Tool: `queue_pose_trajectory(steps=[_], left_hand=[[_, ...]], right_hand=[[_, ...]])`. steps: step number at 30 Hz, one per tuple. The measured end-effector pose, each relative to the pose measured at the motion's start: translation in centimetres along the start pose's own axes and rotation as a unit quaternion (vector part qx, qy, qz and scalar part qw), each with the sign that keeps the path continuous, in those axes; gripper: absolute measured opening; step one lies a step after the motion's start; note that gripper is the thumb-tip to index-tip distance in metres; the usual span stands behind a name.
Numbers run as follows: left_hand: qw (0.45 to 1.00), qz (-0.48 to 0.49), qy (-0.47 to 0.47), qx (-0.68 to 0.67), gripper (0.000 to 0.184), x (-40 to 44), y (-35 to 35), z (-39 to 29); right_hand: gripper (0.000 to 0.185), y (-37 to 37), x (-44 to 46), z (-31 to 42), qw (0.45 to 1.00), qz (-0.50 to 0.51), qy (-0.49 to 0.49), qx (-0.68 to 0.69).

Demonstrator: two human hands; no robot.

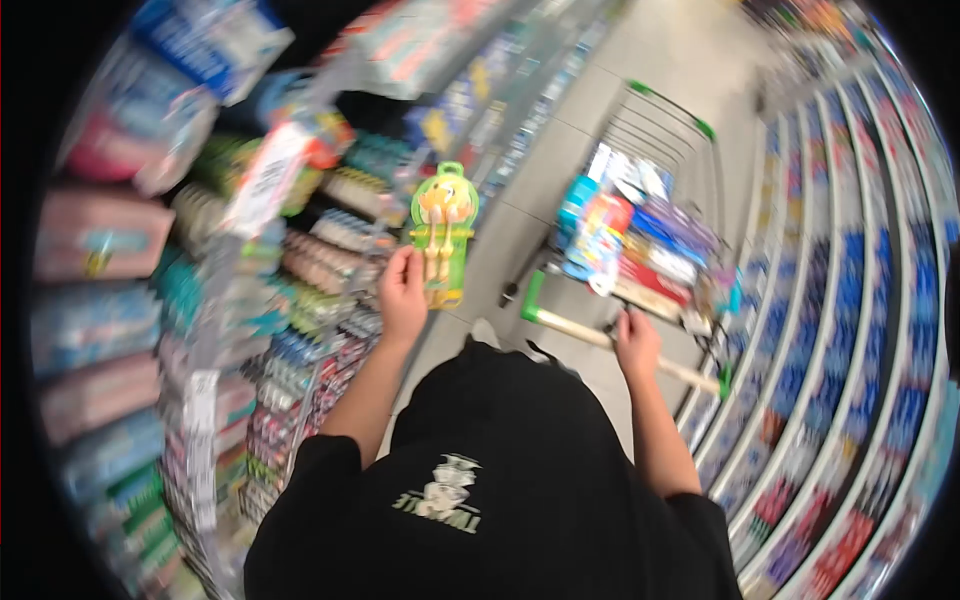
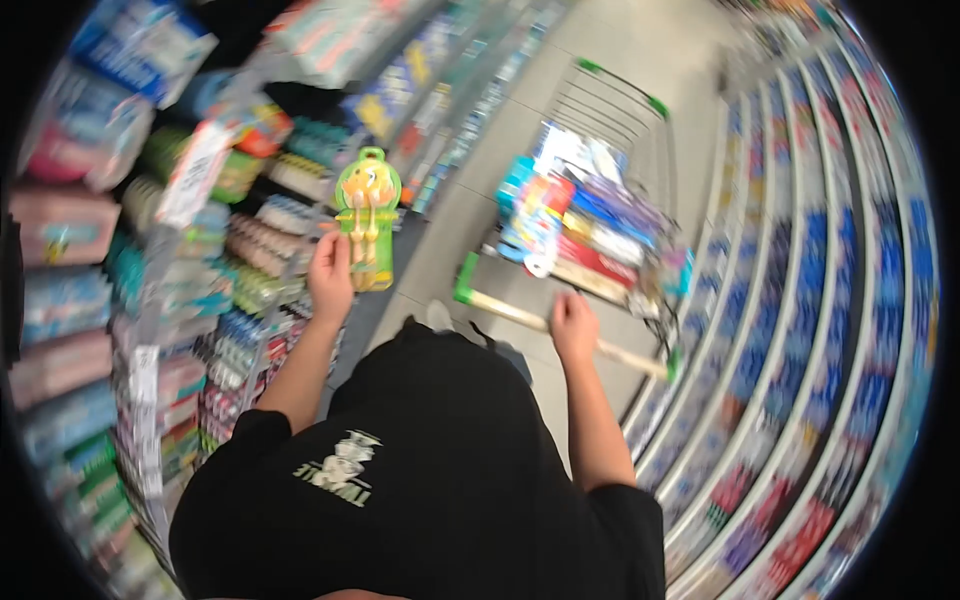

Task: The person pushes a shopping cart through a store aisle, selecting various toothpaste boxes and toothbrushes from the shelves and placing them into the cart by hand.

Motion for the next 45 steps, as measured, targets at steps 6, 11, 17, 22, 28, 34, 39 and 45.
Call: queue_pose_trajectory(steps=[6, 11, 17, 22, 28, 34, 39, 45], left_hand=[[0.934, 0.320, -0.081, 0.136, 0.019, -3.8, 11.0, -1.1], [0.894, 0.407, -0.124, 0.137, 0.021, -4.6, 16.9, -2.2], [0.855, 0.496, -0.104, 0.112, 0.024, -5.0, 21.4, -1.4], [0.879, 0.429, -0.207, 0.008, 0.033, -5.7, 22.4, 2.8], [0.832, 0.515, 0.015, 0.205, 0.037, -7.6, 21.9, 4.0], [0.697, 0.568, 0.211, 0.383, 0.038, -10.1, 22.0, 5.3], [0.703, 0.554, 0.237, 0.378, 0.038, -9.8, 22.0, 5.1], [0.704, 0.560, 0.213, 0.382, 0.038, -9.4, 21.9, 5.4]], right_hand=[[0.055, -5.9, -0.3, 6.8, 0.896, 0.168, -0.022, 0.410], [0.034, -5.6, -1.1, 4.4, 0.827, 0.223, 0.072, 0.511], [0.024, -6.6, -2.7, 0.8, 0.807, 0.212, 0.139, 0.533], [0.021, -4.9, -2.7, -4.8, 0.746, 0.102, 0.214, 0.623], [0.018, -3.6, 0.6, -12.5, 0.677, -0.068, 0.331, 0.654], [0.025, 1.4, 5.0, -15.8, 0.667, -0.098, 0.417, 0.609], [0.033, 1.3, 7.0, -15.1, 0.726, -0.115, 0.434, 0.520], [0.036, -0.5, 6.5, -13.2, 0.715, -0.114, 0.469, 0.506]])
Point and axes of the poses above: each hand's wrist, its own x-axis towards the middle knuckle, its own y-axis out of the palm, z = x × y, the point moved 7 cm from there along x, towards the middle knuckle, and after that the axes turned 14 degrees about -x, right-handed, at the moved point
